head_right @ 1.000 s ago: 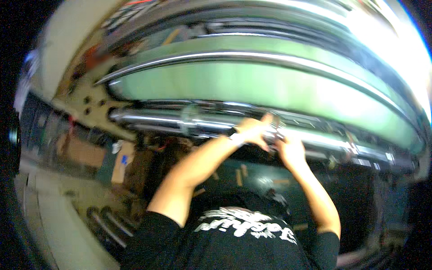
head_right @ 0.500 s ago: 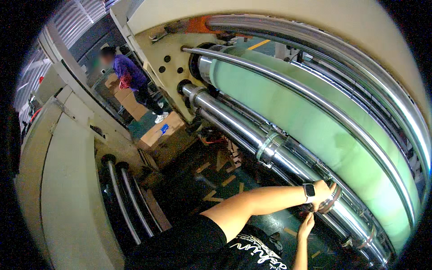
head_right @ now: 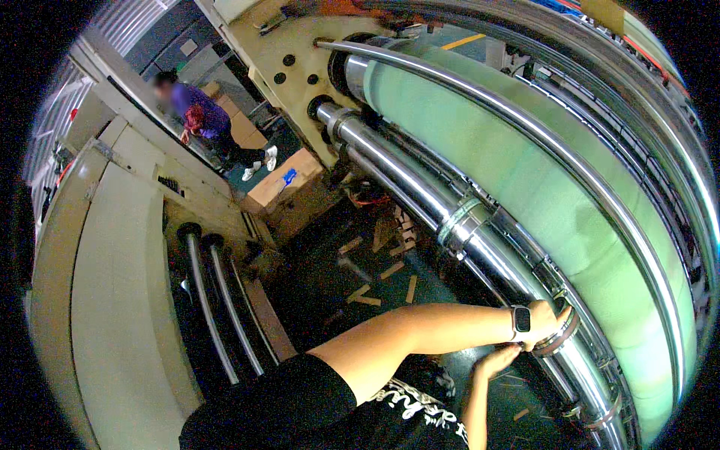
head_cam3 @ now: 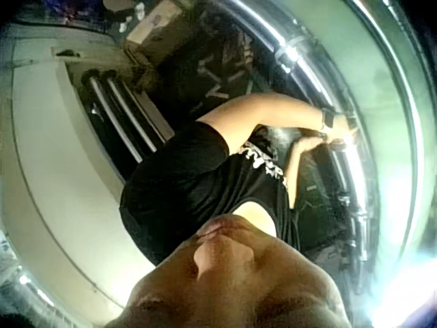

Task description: The person uses a tape measure to measure the distance between metal rollers on a large industrial machine. They repeatedly extend and retract the tape measure to check multiple sections of the equipment.

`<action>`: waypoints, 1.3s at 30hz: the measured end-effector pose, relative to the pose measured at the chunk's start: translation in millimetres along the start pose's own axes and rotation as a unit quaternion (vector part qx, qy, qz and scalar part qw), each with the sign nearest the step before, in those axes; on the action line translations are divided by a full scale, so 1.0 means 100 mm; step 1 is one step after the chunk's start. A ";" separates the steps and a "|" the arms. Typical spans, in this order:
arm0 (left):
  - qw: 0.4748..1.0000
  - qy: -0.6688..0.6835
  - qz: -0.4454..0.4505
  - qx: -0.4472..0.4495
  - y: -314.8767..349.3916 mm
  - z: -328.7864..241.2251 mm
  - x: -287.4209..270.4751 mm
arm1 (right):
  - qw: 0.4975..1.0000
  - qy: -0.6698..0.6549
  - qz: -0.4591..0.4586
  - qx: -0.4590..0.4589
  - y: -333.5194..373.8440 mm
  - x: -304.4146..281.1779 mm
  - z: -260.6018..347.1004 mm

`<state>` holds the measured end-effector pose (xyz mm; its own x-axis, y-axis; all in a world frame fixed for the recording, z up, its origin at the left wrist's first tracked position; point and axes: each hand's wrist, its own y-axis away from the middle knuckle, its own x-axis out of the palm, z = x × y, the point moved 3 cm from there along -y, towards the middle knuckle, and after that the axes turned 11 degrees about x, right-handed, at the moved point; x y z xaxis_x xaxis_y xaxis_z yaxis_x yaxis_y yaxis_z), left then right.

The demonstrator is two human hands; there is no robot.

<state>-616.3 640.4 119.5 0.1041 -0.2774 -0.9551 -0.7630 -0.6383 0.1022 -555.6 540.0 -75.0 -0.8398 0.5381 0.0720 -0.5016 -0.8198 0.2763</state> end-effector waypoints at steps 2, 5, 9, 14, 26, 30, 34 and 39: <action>0.999 -0.015 0.030 -0.010 -0.02 0.07 0.11 | 0.994 -0.059 0.019 0.091 0.45 0.37 0.61; 1.000 0.014 0.022 -0.004 -0.04 -0.05 -0.04 | 0.999 0.021 0.033 0.023 0.13 0.05 0.26; 0.989 0.065 -0.129 -0.019 0.33 0.07 0.02 | 0.990 -0.041 0.131 0.041 0.16 0.14 0.26; 0.985 0.111 -0.130 0.012 1.09 -0.12 0.20 | 0.994 0.048 0.103 -0.006 0.22 -0.13 0.28; 0.952 0.198 0.053 -0.225 3.77 1.56 1.54 | 0.891 0.393 0.212 -0.085 1.06 1.68 -0.22; 0.931 0.186 0.032 -0.312 4.54 2.12 1.61 | 0.900 0.398 0.168 -0.057 1.04 1.91 -0.39; 0.891 0.185 0.102 -0.402 5.17 2.45 1.82 | 0.911 0.379 0.160 0.001 1.10 1.95 -0.53; 0.834 0.221 0.101 -0.495 5.59 2.56 2.23 | 0.942 0.284 0.179 0.031 1.14 2.02 -0.56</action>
<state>-1182.5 405.5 -107.3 0.4300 -0.5484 -0.7172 0.0851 -0.7662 0.6369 -794.3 544.1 -83.0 -0.9372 0.0243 -0.3480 -0.1679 -0.9058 0.3889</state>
